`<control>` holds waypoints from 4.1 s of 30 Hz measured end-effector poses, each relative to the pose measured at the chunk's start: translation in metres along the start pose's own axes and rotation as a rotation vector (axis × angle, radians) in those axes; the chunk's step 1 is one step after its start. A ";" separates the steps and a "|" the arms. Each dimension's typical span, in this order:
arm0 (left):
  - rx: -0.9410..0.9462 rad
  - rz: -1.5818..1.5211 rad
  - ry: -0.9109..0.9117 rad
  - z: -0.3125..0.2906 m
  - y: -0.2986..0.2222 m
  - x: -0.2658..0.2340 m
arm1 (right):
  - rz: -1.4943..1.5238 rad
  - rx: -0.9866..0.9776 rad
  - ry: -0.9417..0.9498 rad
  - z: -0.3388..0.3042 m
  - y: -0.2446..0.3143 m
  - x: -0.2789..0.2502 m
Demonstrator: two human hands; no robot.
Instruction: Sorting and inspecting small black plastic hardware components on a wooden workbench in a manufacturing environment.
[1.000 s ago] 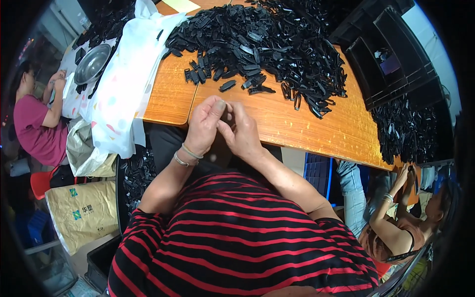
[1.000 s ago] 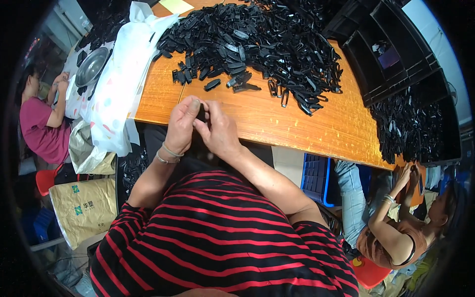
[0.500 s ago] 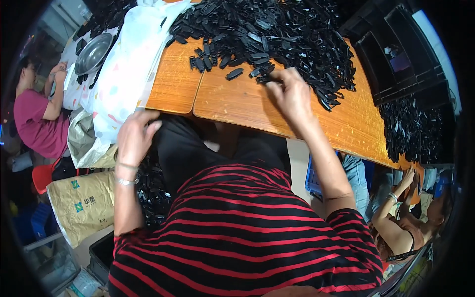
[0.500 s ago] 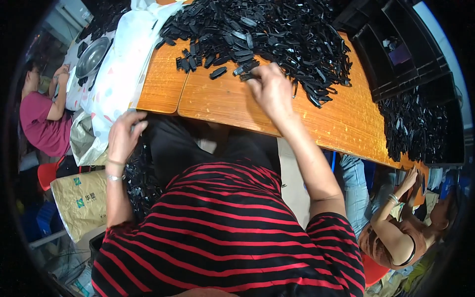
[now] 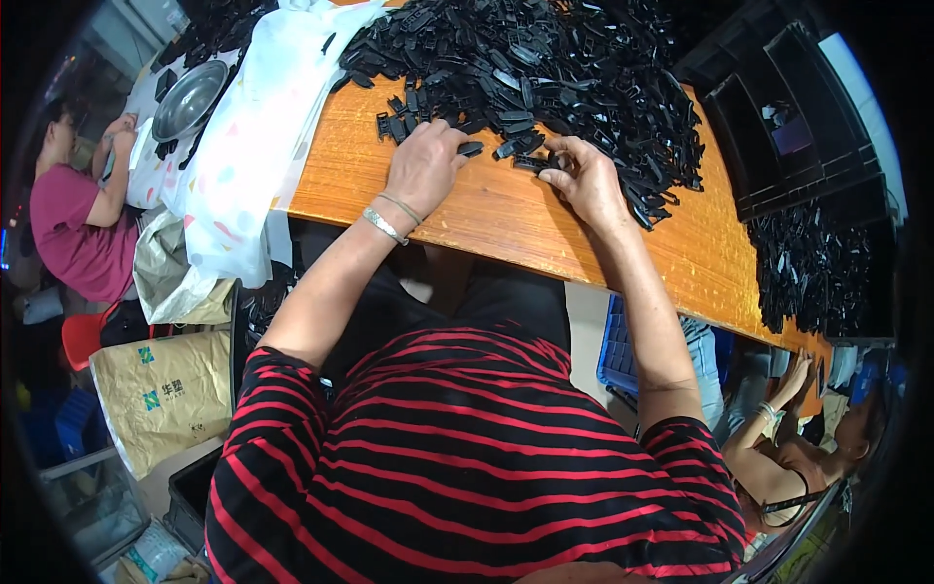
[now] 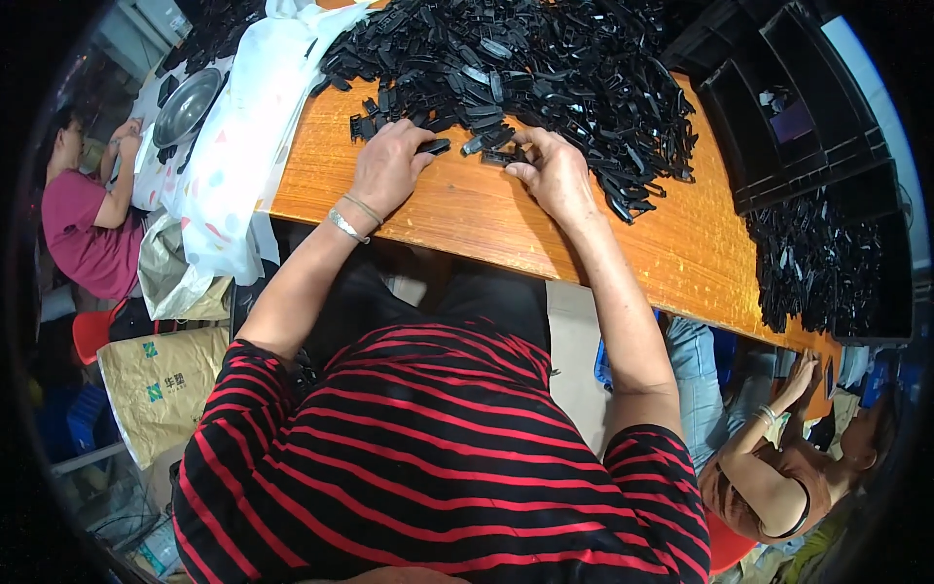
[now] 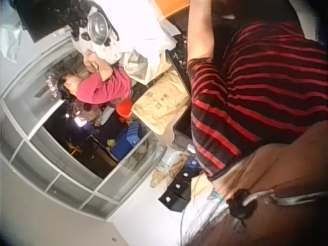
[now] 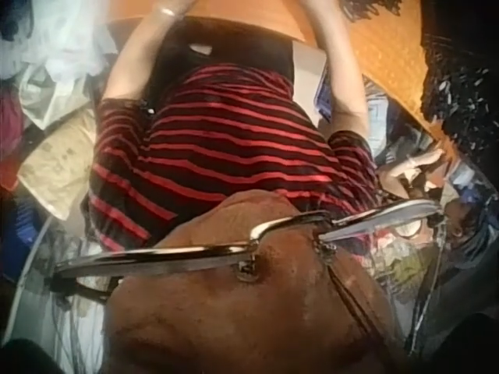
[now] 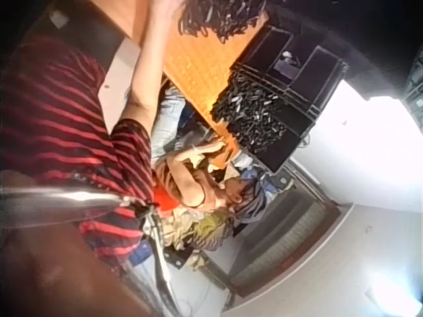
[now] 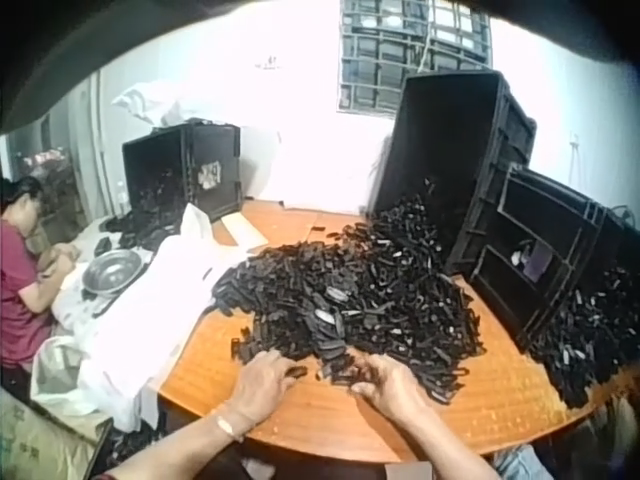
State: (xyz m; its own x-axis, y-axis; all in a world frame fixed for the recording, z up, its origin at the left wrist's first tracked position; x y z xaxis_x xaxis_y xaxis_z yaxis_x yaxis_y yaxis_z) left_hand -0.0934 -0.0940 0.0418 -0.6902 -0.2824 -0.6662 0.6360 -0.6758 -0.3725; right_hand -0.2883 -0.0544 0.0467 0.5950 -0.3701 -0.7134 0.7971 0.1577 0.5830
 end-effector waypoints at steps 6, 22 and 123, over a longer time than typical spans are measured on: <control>-0.064 -0.017 0.051 -0.004 0.002 -0.004 | 0.563 0.353 -0.088 -0.002 0.004 0.003; -0.857 -1.516 -0.146 -0.050 -0.002 0.000 | 0.903 0.290 -0.120 -0.045 0.071 0.039; 0.108 -0.103 0.140 -0.010 -0.058 0.011 | -0.154 -0.169 -0.029 -0.025 0.032 -0.031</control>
State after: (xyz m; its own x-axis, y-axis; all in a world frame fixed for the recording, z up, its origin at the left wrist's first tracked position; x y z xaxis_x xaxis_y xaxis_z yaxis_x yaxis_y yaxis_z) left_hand -0.1340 -0.0512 0.0493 -0.6900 -0.1160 -0.7145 0.5189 -0.7675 -0.3765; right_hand -0.2786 -0.0152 0.0781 0.4641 -0.4273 -0.7759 0.8855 0.2474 0.3934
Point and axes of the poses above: each hand's wrist, its own z-axis towards the middle knuckle, its own x-axis out of the palm, y = z × x, the point moved 9 cm from there along z, towards the middle knuckle, and after that the axes turned 10 degrees about -y, right-handed, at the moved point
